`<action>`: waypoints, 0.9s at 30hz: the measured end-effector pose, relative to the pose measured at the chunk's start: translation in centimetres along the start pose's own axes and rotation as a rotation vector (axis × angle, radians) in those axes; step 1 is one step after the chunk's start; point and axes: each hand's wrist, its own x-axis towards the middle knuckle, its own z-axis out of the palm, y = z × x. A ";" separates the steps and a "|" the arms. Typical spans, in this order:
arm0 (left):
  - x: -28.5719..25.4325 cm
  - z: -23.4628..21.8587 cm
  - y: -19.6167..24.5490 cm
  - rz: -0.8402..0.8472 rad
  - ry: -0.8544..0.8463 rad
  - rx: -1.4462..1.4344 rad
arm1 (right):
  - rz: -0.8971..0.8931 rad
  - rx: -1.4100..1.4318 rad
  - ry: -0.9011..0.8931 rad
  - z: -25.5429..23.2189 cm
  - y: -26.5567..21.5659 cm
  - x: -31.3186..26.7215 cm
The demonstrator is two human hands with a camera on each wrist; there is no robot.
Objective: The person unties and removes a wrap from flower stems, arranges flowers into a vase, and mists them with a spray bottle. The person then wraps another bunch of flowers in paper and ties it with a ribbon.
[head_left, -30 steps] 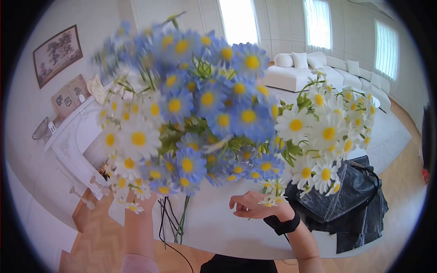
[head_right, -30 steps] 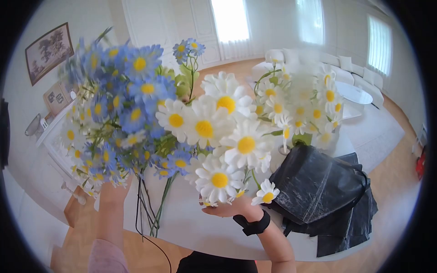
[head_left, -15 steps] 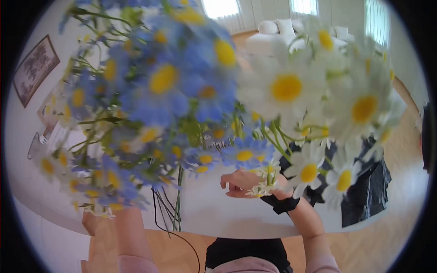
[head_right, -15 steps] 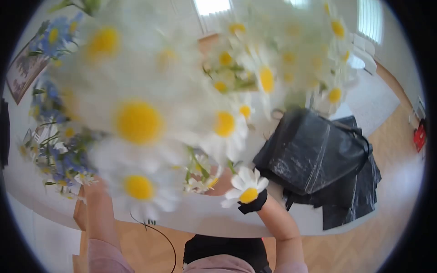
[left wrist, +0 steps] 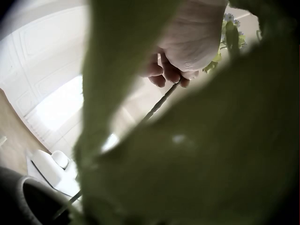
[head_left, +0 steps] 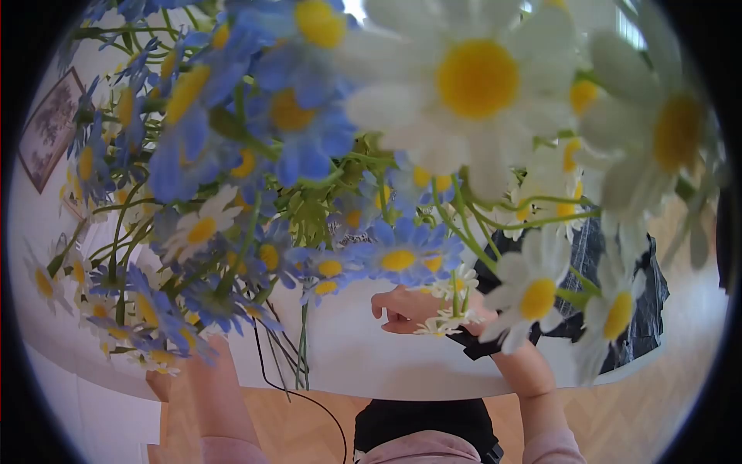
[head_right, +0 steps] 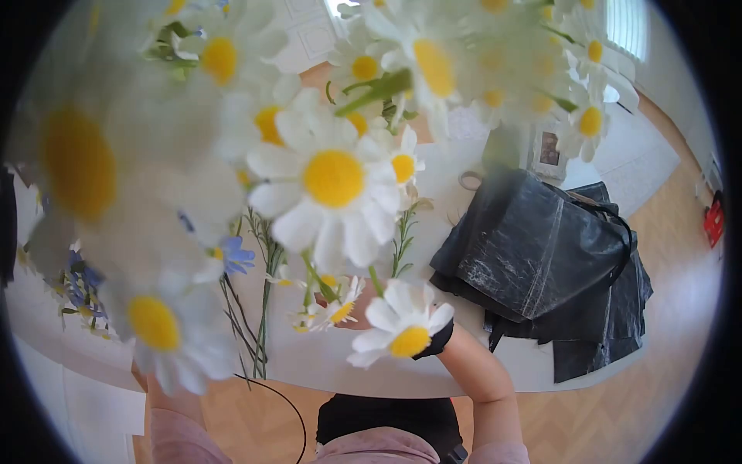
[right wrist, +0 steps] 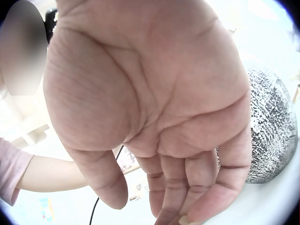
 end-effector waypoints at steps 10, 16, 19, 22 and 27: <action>2.7 -5.3 4.4 0.139 0.195 0.028 | -0.054 -0.461 -0.132 -0.9 -11.8 4.1; 3.0 -5.7 4.9 0.167 0.228 0.053 | -0.299 -0.528 -0.032 -1.2 -10.4 3.8; 2.3 -5.7 4.9 0.161 0.236 0.075 | -0.209 -0.088 -0.014 -0.5 -2.4 4.8; 1.8 -5.8 4.3 0.159 0.249 0.092 | -0.233 -0.327 0.080 -0.2 -1.5 3.9; -1.7 -2.7 0.3 0.074 0.252 0.065 | -0.010 -0.570 -0.229 -1.5 -11.5 3.8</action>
